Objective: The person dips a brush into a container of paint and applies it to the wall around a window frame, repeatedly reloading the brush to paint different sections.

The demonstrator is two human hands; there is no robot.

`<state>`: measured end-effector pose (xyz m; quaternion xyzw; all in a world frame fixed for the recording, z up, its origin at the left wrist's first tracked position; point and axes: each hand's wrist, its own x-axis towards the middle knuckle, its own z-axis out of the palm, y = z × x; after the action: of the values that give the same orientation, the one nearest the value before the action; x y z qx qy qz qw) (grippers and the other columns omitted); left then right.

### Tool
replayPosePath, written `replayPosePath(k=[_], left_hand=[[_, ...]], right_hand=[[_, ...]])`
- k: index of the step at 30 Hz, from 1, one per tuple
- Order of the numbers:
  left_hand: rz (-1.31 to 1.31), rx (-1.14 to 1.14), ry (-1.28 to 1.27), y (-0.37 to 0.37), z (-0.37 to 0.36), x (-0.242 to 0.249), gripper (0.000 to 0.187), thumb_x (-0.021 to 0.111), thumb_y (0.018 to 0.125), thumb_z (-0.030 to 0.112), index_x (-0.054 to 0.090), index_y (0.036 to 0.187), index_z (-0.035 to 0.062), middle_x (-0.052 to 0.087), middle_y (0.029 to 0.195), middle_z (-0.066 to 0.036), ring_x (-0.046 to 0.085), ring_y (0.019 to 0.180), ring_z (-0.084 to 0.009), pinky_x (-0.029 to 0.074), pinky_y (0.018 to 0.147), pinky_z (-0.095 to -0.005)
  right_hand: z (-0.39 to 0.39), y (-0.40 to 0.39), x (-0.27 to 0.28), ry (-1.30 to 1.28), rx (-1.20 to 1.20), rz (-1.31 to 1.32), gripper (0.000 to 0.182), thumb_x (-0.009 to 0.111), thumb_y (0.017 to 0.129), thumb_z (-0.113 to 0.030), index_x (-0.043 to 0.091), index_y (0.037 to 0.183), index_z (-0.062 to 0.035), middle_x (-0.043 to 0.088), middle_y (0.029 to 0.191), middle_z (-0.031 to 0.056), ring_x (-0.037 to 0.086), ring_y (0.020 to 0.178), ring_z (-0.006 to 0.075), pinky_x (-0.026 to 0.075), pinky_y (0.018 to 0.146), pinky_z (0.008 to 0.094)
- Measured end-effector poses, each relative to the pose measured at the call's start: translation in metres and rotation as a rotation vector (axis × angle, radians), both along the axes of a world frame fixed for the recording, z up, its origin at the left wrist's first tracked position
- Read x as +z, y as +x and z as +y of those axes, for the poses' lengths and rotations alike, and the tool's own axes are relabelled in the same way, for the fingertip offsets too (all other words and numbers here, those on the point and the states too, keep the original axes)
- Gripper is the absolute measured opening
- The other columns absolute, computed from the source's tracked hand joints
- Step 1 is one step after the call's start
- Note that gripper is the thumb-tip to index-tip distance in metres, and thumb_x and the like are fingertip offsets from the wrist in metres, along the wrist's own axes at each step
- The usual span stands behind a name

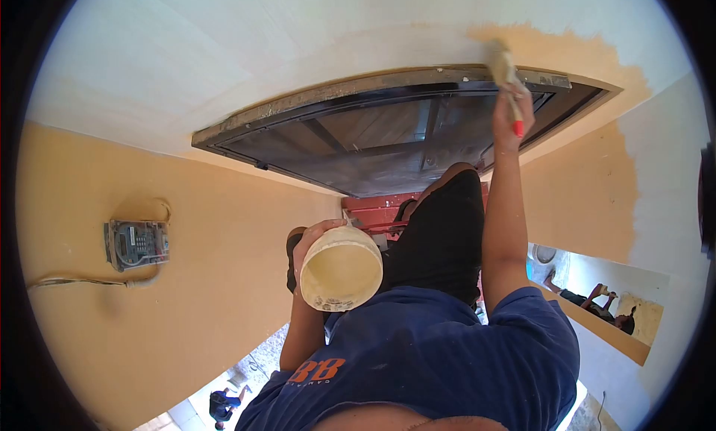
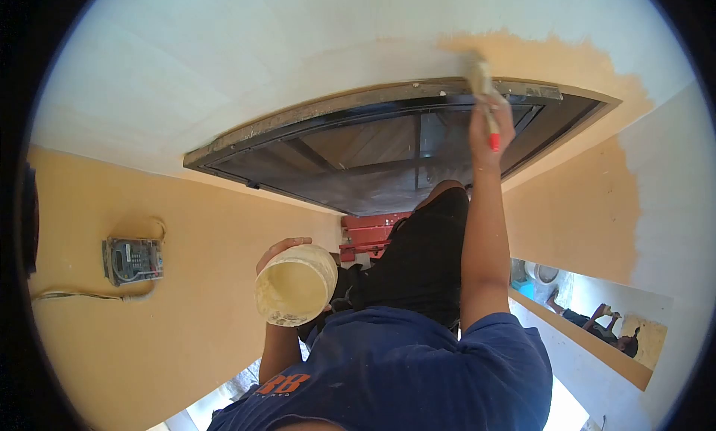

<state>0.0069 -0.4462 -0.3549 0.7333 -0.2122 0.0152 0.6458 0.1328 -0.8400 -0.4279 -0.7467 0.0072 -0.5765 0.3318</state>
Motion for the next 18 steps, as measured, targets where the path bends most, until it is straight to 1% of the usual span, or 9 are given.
replayPosePath(k=[2, 4, 5, 7, 10, 12, 13, 15, 18], left_hand=[[-0.008, -0.023, -0.029, -0.001, 0.003, -0.008, 0.037, 0.042, 0.096, 0.021, 0.055, 0.113, -0.0094, 0.059, 0.113, -0.024, 0.065, 0.093, -0.0322, 0.057, 0.081, -0.0375], [-0.019, -0.059, -0.055, 0.0, -0.002, -0.002, 0.036, 0.042, 0.097, 0.02, 0.055, 0.112, -0.01, 0.057, 0.116, -0.023, 0.065, 0.095, -0.0308, 0.057, 0.081, -0.0362], [0.054, -0.052, -0.073, -0.001, -0.005, 0.004, 0.037, 0.042, 0.097, 0.02, 0.055, 0.112, -0.0105, 0.059, 0.113, -0.023, 0.065, 0.093, -0.0306, 0.057, 0.08, -0.036], [0.125, -0.064, -0.085, 0.0, -0.015, 0.017, 0.037, 0.042, 0.097, 0.02, 0.055, 0.112, -0.0109, 0.061, 0.11, -0.022, 0.066, 0.091, -0.0304, 0.057, 0.079, -0.0359], [0.019, -0.098, 0.08, 0.006, -0.027, 0.027, 0.042, 0.043, 0.095, 0.024, 0.054, 0.114, -0.0122, 0.064, 0.102, -0.023, 0.067, 0.086, -0.0324, 0.058, 0.077, -0.0384], [0.155, -0.124, 0.023, 0.008, -0.033, 0.029, 0.048, 0.045, 0.093, 0.03, 0.054, 0.115, -0.0119, 0.066, 0.096, -0.025, 0.067, 0.082, -0.0345, 0.057, 0.075, -0.0412], [0.161, -0.138, 0.028, 0.009, -0.034, 0.029, 0.048, 0.045, 0.093, 0.03, 0.054, 0.115, -0.0119, 0.066, 0.096, -0.025, 0.067, 0.082, -0.0345, 0.057, 0.075, -0.0412], [0.155, -0.166, 0.045, 0.01, -0.036, 0.03, 0.047, 0.045, 0.093, 0.029, 0.054, 0.115, -0.0113, 0.065, 0.097, -0.025, 0.067, 0.083, -0.0353, 0.057, 0.075, -0.0417], [0.138, -0.174, 0.063, 0.012, -0.038, 0.031, 0.045, 0.044, 0.093, 0.027, 0.054, 0.115, -0.0104, 0.064, 0.1, -0.025, 0.066, 0.085, -0.0363, 0.057, 0.076, -0.0425]], right_hand=[[-0.011, -0.007, -0.004, 0.13, -0.198, -0.065, 0.013, 0.063, 0.085, -0.002, 0.064, 0.098, 0.0002, 0.066, 0.098, 0.0146, 0.064, 0.09, 0.0244, 0.05, 0.081, 0.0329], [-0.01, -0.005, 0.0, 0.082, -0.24, -0.084, 0.013, 0.063, 0.085, -0.002, 0.064, 0.098, 0.0, 0.065, 0.098, 0.0148, 0.064, 0.09, 0.0247, 0.05, 0.081, 0.033], [-0.008, -0.004, 0.001, 0.031, -0.282, -0.103, 0.013, 0.063, 0.085, -0.002, 0.064, 0.098, -0.0001, 0.065, 0.099, 0.015, 0.064, 0.091, 0.025, 0.05, 0.081, 0.0332], [0.017, 0.005, 0.004, -0.021, -0.189, -0.081, 0.014, 0.063, 0.084, -0.002, 0.065, 0.098, -0.0012, 0.065, 0.097, 0.015, 0.064, 0.089, 0.0276, 0.05, 0.08, 0.0349], [0.073, 0.024, 0.007, 0.028, 0.038, -0.075, 0.02, 0.062, 0.078, 0.003, 0.068, 0.095, -0.006, 0.065, 0.098, 0.0156, 0.064, 0.091, 0.0309, 0.051, 0.081, 0.0363], [0.105, 0.032, -0.001, 0.108, 0.241, -0.071, 0.02, 0.064, 0.076, 0.003, 0.069, 0.092, -0.008, 0.066, 0.097, 0.0151, 0.065, 0.094, 0.0308, 0.051, 0.082, 0.0359], [0.111, 0.03, 0.005, 0.112, 0.226, -0.067, 0.02, 0.064, 0.076, 0.003, 0.069, 0.092, -0.008, 0.066, 0.097, 0.0151, 0.065, 0.094, 0.0308, 0.051, 0.082, 0.0359], [0.115, 0.026, 0.018, 0.092, 0.449, -0.05, 0.019, 0.065, 0.076, 0.002, 0.069, 0.091, -0.0081, 0.067, 0.095, 0.0142, 0.065, 0.094, 0.0299, 0.052, 0.081, 0.0354], [0.064, 0.024, 0.01, -0.031, 0.346, -0.01, 0.017, 0.065, 0.077, 0.002, 0.069, 0.091, -0.0073, 0.068, 0.093, 0.0135, 0.066, 0.093, 0.0288, 0.052, 0.08, 0.0338]])
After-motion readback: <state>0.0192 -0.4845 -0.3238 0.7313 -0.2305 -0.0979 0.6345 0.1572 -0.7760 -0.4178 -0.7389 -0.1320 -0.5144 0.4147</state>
